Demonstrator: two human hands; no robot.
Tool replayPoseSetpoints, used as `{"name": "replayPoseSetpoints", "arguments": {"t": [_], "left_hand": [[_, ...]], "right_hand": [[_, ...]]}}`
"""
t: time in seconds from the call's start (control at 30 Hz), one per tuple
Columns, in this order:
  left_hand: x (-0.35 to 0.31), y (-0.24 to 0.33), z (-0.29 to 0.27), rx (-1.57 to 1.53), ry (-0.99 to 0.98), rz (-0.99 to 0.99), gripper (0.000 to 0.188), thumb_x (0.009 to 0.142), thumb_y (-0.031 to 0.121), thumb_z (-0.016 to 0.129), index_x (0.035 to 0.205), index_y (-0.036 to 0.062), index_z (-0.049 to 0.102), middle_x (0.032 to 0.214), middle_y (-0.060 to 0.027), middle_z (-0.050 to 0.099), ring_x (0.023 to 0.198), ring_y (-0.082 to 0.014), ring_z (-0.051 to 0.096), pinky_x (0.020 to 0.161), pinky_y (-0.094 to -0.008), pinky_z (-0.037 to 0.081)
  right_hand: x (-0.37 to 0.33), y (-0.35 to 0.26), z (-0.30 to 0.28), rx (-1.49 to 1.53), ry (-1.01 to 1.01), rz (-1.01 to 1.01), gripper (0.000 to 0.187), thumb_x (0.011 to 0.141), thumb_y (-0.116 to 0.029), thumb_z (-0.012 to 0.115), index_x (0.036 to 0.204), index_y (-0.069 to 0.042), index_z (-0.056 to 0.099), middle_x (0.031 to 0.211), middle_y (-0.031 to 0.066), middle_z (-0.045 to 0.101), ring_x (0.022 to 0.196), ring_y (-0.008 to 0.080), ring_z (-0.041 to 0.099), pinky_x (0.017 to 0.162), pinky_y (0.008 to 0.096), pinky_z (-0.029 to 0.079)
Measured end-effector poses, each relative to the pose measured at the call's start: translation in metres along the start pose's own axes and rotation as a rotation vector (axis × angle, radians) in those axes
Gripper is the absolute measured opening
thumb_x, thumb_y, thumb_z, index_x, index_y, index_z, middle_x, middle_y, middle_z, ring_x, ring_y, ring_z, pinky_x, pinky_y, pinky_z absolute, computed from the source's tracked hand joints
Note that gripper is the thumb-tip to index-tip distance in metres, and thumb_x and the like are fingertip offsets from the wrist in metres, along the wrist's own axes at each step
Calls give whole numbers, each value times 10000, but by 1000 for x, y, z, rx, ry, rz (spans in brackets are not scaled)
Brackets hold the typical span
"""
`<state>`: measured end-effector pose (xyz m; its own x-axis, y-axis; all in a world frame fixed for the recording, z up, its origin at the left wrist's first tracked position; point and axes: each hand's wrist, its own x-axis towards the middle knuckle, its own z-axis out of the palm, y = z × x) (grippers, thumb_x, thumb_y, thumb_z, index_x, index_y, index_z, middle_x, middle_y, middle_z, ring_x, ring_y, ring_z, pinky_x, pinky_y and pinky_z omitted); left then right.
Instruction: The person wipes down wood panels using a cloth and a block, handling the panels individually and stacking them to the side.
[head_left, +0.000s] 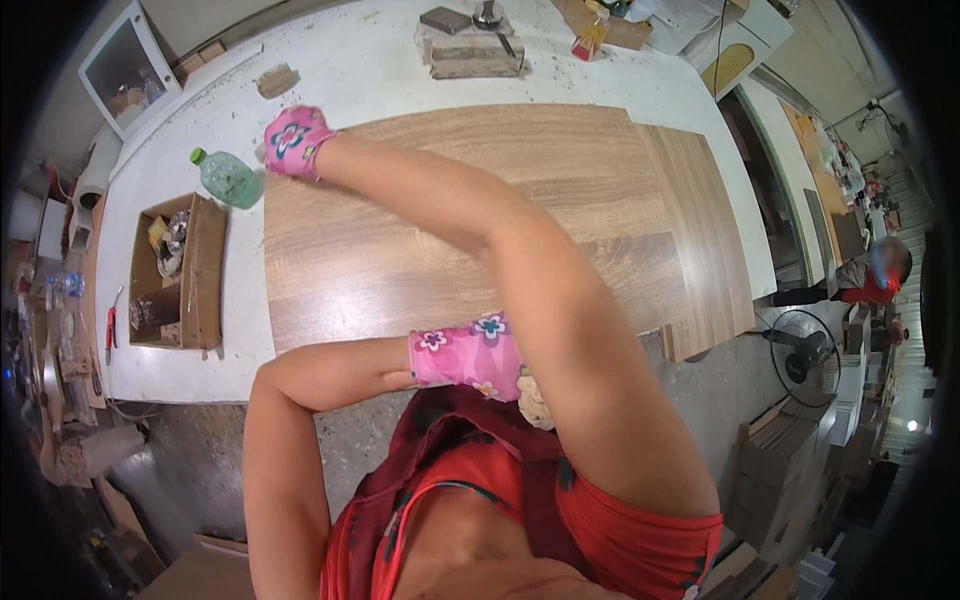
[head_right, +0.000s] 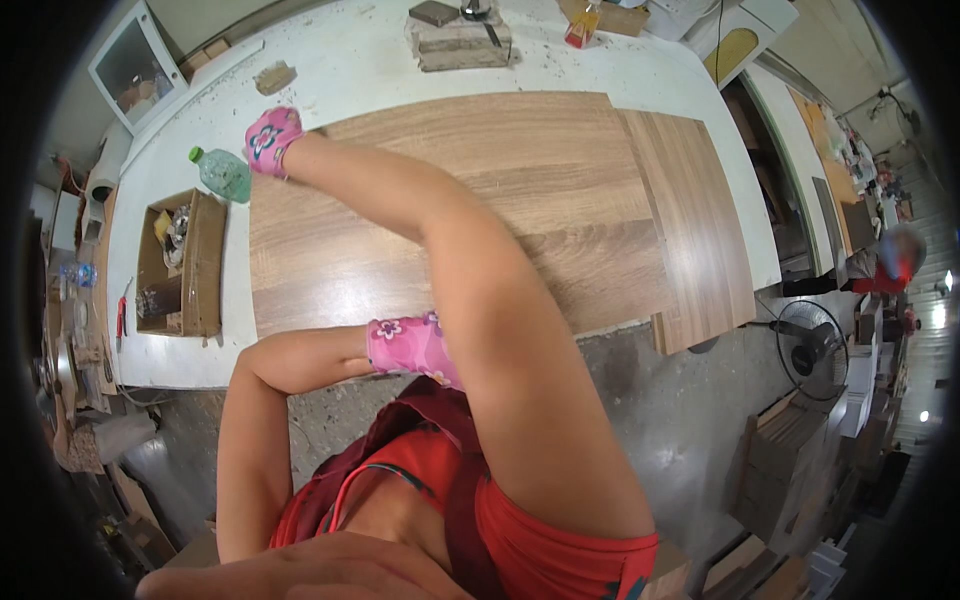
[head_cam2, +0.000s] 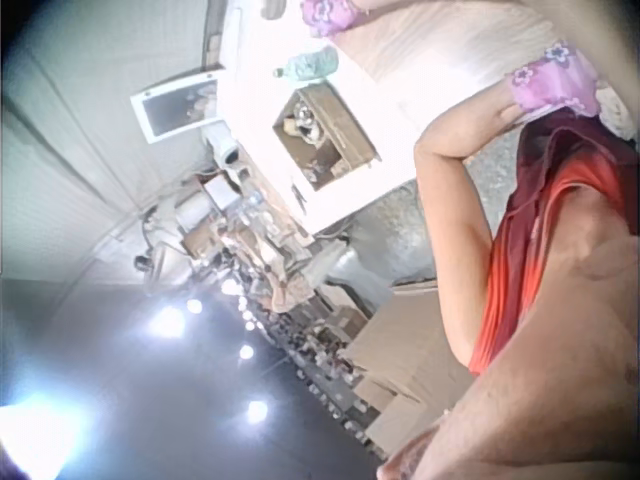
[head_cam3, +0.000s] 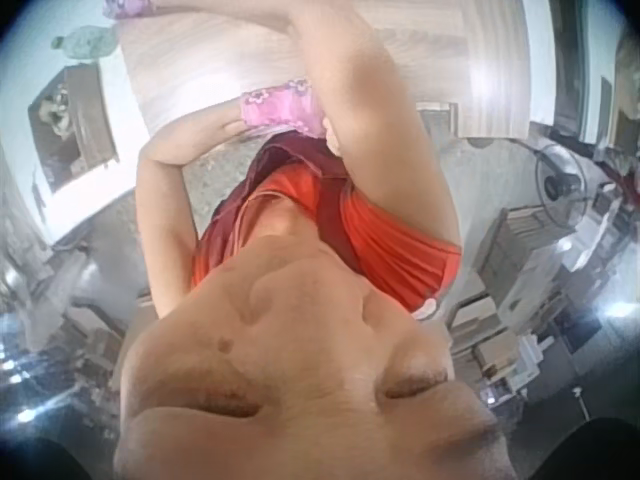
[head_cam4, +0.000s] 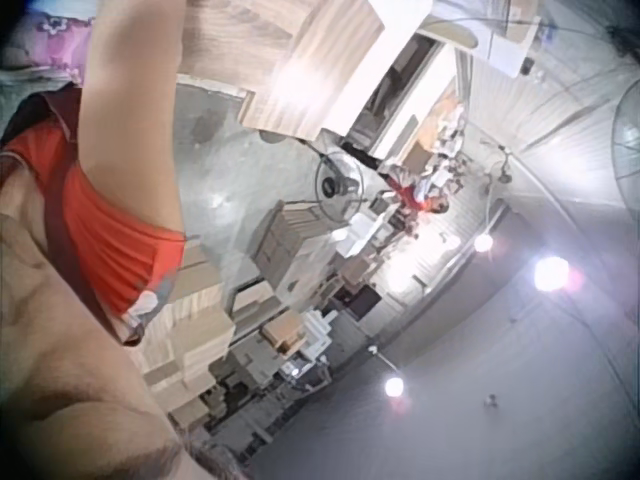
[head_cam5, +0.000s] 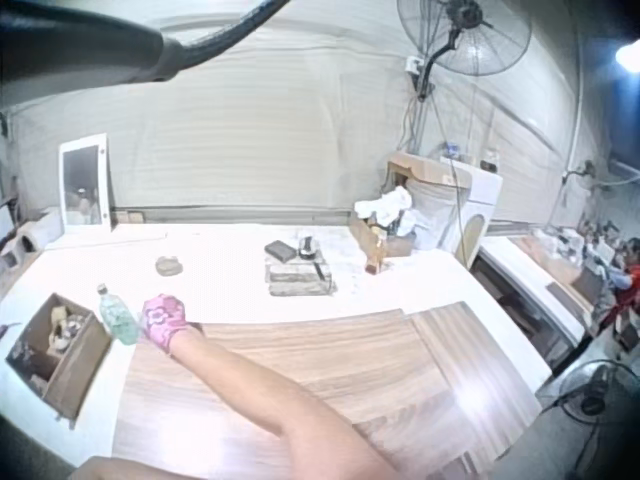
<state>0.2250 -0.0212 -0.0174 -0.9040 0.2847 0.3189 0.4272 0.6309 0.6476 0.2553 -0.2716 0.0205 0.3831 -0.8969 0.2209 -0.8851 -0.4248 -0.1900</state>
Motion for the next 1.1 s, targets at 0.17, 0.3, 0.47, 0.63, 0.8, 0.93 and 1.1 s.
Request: {"name": "replayPoseSetpoints", "arguments": {"t": [0.17, 0.3, 0.47, 0.63, 0.8, 0.93, 1.1], "left_hand": [[14, -15, 17, -38, -6, -29, 726, 457, 181, 655, 1178, 135, 586, 1088, -92, 563, 1094, -274, 492, 1068, -424, 264], [22, -1, -8, -38, -52, -56, 797, 390, 202, 652, 1183, 147, 585, 1047, -74, 567, 1057, -268, 507, 1075, -440, 259], [25, 5, -16, -13, 38, -21, 644, 434, 182, 698, 1073, 143, 630, 944, -63, 591, 916, -256, 553, 893, -383, 390], [21, 2, -11, -32, 69, -44, 711, 412, 150, 665, 1121, 166, 606, 970, -44, 572, 980, -254, 528, 1019, -404, 300], [24, 4, -12, -18, 9, -89, 746, 403, 138, 658, 1146, 177, 596, 976, -33, 561, 1027, -254, 509, 1060, -412, 262], [23, 2, -9, 2, 32, -82, 764, 410, 133, 655, 1170, 181, 587, 996, -37, 562, 1025, -255, 511, 1072, -422, 249], [27, 4, -17, -20, -66, -112, 789, 416, 173, 678, 1198, 197, 575, 1006, -40, 559, 1018, -256, 512, 1075, -436, 250]], "right_hand": [[-58, 51, -38, -43, -72, 23, 259, 773, -263, 512, 829, -100, 706, 853, 182, 667, 783, 313, 653, 693, 409, 519], [-120, 132, -38, 4, 90, 64, 268, 785, -294, 526, 853, -94, 691, 866, 167, 668, 798, 348, 642, 722, 417, 519], [-206, 188, -92, -69, 103, 383, 335, 818, -319, 506, 1012, -85, 645, 1019, 204, 626, 993, 352, 582, 895, 422, 453], [-264, 262, -135, -150, -49, 662, 382, 801, -350, 507, 1072, -113, 635, 1067, 178, 620, 1021, 330, 575, 904, 416, 449], [-318, 353, -152, -331, -197, 905, 417, 774, -358, 528, 1082, -98, 636, 1028, 176, 642, 980, 320, 598, 869, 393, 462], [-326, 357, -143, 5, 186, 695, 453, 784, -359, 518, 1141, -97, 615, 1041, 182, 639, 980, 322, 598, 856, 372, 459], [-308, 323, -115, 151, 287, 832, 444, 799, -321, 543, 1188, -112, 587, 1028, 183, 638, 964, 327, 598, 861, 369, 453]]}}
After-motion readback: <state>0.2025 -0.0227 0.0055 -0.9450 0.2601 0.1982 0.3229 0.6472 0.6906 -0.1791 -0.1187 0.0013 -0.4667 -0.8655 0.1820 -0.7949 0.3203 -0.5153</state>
